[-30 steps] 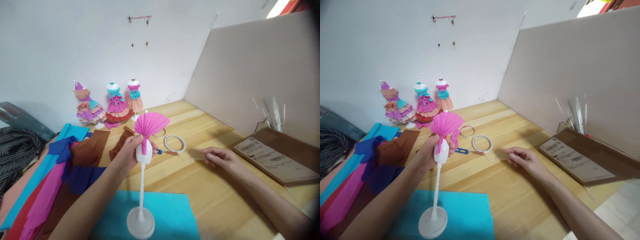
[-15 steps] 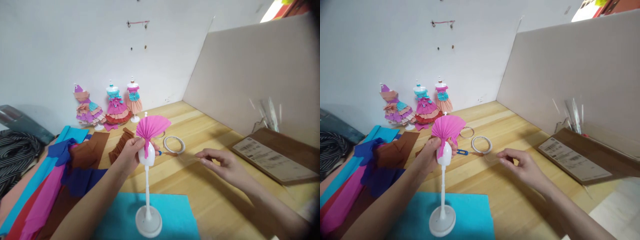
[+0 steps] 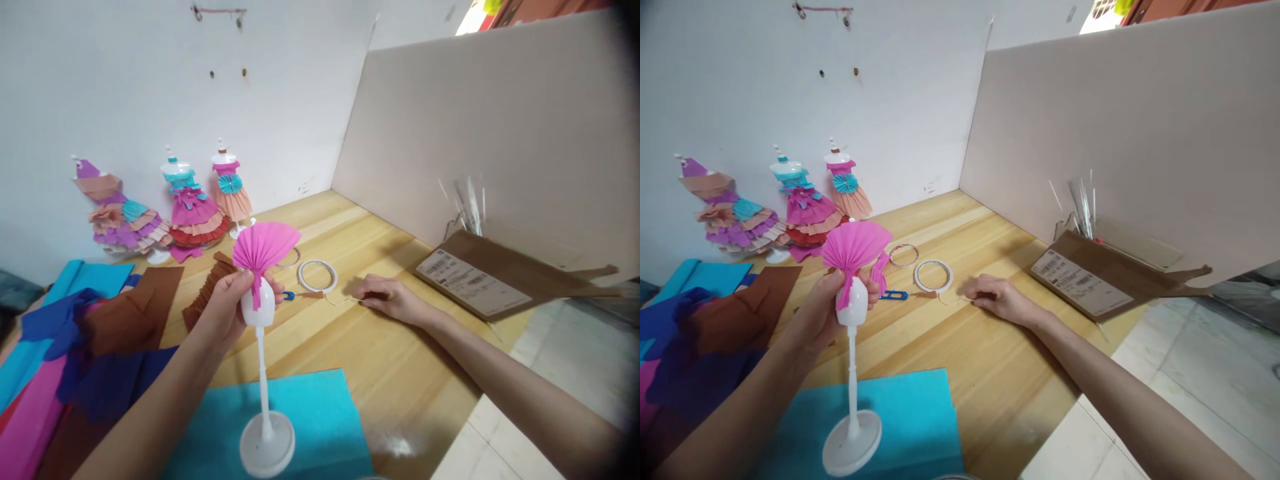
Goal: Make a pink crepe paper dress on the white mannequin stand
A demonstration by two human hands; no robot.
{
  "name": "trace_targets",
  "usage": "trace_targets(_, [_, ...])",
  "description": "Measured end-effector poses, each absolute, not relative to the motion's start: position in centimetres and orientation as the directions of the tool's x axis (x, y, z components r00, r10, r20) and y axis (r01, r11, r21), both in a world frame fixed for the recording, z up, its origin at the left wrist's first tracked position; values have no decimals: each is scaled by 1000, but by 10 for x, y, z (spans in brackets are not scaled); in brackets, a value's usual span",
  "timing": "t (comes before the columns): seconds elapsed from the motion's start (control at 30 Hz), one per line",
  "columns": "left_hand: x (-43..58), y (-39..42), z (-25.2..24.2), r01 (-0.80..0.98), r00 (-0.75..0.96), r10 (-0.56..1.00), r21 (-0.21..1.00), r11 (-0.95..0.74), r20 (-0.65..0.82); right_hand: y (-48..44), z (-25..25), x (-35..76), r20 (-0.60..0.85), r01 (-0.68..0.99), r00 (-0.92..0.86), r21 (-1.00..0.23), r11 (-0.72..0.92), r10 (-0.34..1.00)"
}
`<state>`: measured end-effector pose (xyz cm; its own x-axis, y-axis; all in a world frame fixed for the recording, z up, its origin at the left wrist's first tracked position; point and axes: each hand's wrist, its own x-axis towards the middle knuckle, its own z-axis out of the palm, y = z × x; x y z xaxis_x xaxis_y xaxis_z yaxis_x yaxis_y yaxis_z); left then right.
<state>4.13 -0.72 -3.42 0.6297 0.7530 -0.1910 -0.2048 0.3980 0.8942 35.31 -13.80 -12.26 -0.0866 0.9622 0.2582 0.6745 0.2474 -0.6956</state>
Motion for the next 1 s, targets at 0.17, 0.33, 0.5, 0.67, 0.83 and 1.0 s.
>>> trace_targets(0.17, [44,-8,-35,-201,611,762,890,409,-213,-131,-124,345,285,586,-86,-760,280,955])
trace_targets(0.33, [49,-11,-35,-214,553,805,898,384,-213,-132,-119,329,94,273,28,-959,83,995])
trace_targets(0.5, [51,-14,-35,-242,523,827,894,376,-206,-119,-115,319,-66,-57,164,-997,-57,984])
trace_targets(0.67, [51,-15,-40,-235,551,823,920,312,-138,-106,-87,310,-31,-30,221,-999,-25,975])
trace_targets(0.83, [50,-20,-43,-176,544,829,948,265,-131,-102,-53,281,-12,45,138,-999,-18,990])
trace_targets(1.0, [51,-23,-44,-105,562,816,968,229,-133,-99,-41,258,-101,85,81,-991,-108,992])
